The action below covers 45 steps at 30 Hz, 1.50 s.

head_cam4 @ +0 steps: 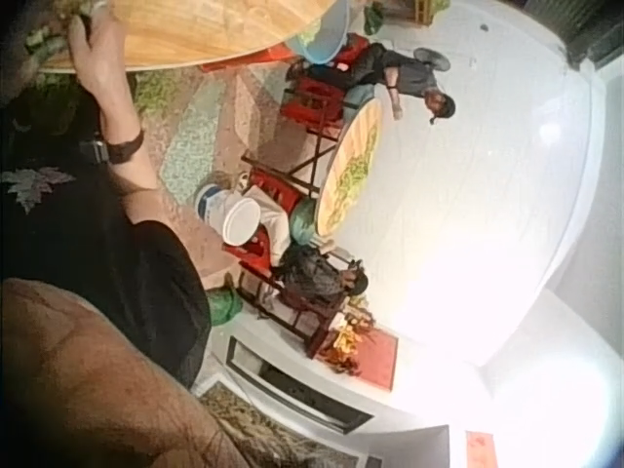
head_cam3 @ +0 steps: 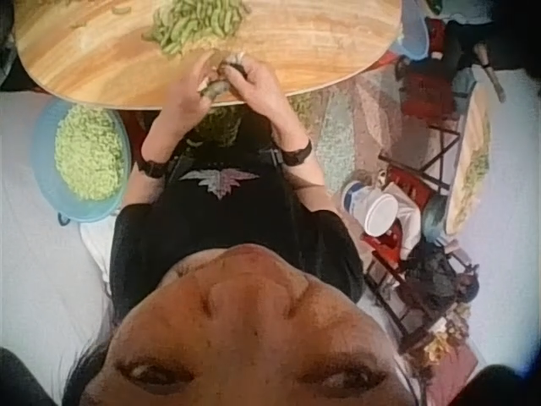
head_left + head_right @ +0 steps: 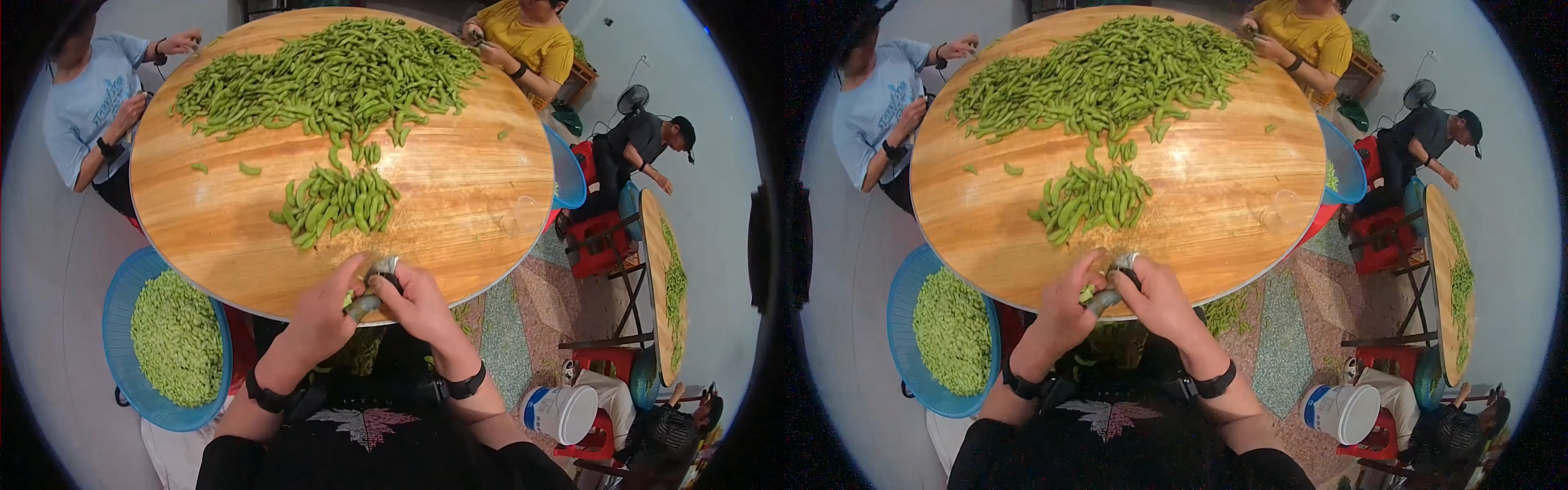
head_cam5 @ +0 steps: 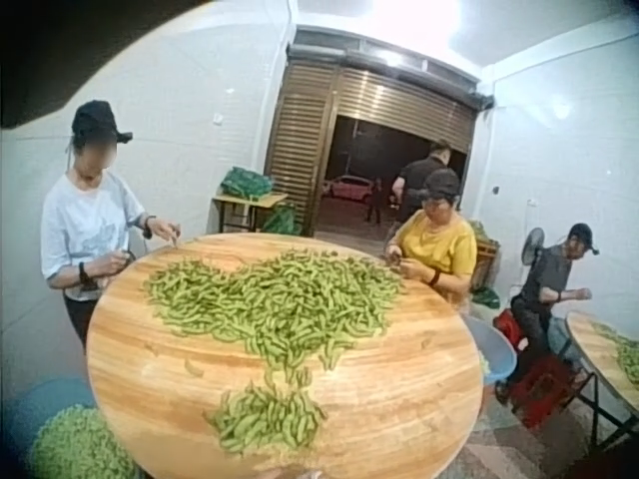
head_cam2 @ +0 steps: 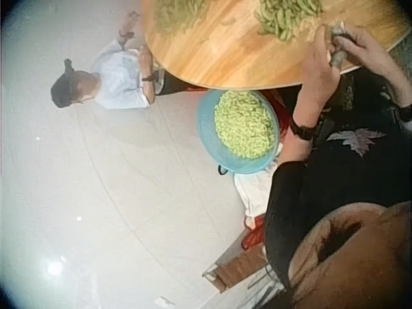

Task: Peel green bean pods by hand to extract the beans.

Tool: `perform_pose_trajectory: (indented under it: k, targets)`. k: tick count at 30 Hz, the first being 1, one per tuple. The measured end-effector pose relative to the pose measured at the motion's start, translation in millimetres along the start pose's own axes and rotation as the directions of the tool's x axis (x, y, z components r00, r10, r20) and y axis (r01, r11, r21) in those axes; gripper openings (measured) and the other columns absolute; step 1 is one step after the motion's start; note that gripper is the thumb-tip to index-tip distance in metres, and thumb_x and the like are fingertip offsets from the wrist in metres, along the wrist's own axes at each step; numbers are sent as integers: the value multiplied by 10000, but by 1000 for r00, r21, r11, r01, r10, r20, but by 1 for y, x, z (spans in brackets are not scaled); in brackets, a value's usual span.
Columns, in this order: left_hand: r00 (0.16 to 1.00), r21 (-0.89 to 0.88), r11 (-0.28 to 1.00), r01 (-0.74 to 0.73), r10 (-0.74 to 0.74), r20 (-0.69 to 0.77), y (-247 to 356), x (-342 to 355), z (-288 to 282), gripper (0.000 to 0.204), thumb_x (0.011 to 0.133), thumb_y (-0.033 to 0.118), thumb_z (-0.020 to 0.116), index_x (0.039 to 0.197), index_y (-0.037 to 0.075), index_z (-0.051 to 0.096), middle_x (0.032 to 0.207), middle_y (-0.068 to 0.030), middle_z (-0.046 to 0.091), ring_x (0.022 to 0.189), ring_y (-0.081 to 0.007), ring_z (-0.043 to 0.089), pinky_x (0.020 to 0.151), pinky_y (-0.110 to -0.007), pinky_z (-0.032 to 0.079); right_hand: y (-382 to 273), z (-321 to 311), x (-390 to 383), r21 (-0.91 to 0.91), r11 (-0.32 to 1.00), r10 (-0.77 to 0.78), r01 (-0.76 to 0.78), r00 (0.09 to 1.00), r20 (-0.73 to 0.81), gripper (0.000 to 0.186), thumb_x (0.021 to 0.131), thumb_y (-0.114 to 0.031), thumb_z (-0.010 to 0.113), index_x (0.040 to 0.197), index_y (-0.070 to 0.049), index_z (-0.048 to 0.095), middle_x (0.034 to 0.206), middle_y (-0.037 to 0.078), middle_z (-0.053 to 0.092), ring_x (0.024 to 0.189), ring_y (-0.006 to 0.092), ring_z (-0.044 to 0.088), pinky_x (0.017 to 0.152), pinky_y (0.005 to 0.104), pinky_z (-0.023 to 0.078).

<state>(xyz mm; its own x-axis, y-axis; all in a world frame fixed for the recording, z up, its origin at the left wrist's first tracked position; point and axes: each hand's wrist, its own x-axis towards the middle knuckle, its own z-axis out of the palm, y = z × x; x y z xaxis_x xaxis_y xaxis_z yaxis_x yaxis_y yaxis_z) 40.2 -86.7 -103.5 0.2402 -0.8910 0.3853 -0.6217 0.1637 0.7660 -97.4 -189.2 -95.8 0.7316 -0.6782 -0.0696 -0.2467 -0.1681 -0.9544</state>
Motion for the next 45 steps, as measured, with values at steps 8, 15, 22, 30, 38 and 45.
perform_pose_trajectory:
  k: [8,15,22,30,38,45]
  targets:
    - [924,-635,674,378,-239,298,-4,7,-17,520,744,-23,645,1232,40,477,793,6,595,725,-46,521,620,-220,417,0,2,-3,321,945,-96,67,993,75,144,893,-119,552,1000,-23,543,759,-30,514,691,48,442,590,217,391]
    - [992,2,993,-118,118,51,5,5,-9,396,723,-33,647,1107,54,613,819,-92,628,715,-205,614,637,-284,472,9,22,-2,757,653,25,-16,1000,-1,72,913,-79,509,978,-50,503,729,-33,491,555,26,418,471,175,322]
    - [969,-59,980,-192,180,-171,-4,1,3,316,683,-60,596,984,35,603,847,-140,615,745,-302,617,645,-336,491,0,24,-3,947,218,128,-235,969,211,41,922,-97,495,954,-71,497,654,-59,436,457,21,344,401,165,244]
    - [857,-370,899,236,-372,-357,-4,-19,-38,228,768,-47,560,982,32,564,868,-41,590,763,-123,565,673,-235,448,-12,-9,-3,299,945,-125,-131,702,701,149,889,-170,560,965,-42,556,689,10,534,479,102,470,447,232,369]
    - [862,632,594,497,-255,-438,-65,-93,-163,284,723,-83,547,975,13,638,1083,-115,607,1015,-244,575,851,-296,444,-10,-17,56,-767,632,-164,-111,948,-272,273,792,-230,651,921,0,579,650,185,595,650,358,605,580,419,469]
    - [902,-6,936,352,-341,-265,-17,-47,-95,283,777,12,597,1055,45,635,1009,-52,596,887,-173,569,785,-255,434,23,-21,40,-368,929,-174,20,905,-389,244,813,-205,631,896,15,566,638,149,597,545,255,577,524,379,456]
